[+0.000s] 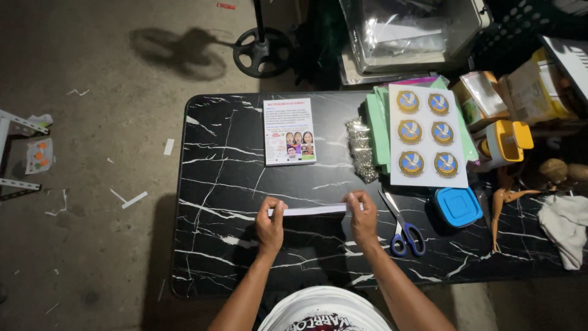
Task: Collating printed flyers and cutting sheets of circular logos with scissors.
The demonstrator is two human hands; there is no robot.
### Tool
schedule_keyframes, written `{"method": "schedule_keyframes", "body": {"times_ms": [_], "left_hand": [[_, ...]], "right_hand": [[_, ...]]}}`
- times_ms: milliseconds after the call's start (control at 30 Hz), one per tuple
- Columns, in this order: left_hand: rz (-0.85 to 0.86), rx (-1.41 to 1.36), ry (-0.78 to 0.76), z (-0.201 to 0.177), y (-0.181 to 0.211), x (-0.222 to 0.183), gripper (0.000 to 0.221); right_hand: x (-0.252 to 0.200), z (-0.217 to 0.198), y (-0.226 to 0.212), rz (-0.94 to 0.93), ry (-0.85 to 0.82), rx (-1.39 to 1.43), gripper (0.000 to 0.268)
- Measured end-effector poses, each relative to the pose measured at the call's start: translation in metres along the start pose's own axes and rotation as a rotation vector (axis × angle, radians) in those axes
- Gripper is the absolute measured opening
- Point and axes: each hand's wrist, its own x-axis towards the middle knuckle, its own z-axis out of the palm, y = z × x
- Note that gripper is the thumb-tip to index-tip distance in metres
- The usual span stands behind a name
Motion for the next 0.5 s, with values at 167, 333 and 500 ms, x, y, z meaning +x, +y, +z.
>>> {"method": "schedule_keyframes", "body": {"times_ms": [167,333,500], "left_hand": [[-0.045,0.019,-0.022,-0.003,0.017,0.002,0.020],[-0.079,0.056,-0.008,-0.003,0.014,0.000,0.021],[-0.022,0.004,-0.020,-0.005,0.004,-0.003,0.025]], "right_hand": [[-0.003,-0.001,0.017,-0.007,0.004,0.128,0.023],[0.000,-0.001,0.015,0.037,0.014,0.241,0.018],[0.012,-0.005,-0.053,-0.041,-0.032,-0.049,0.026]]}}
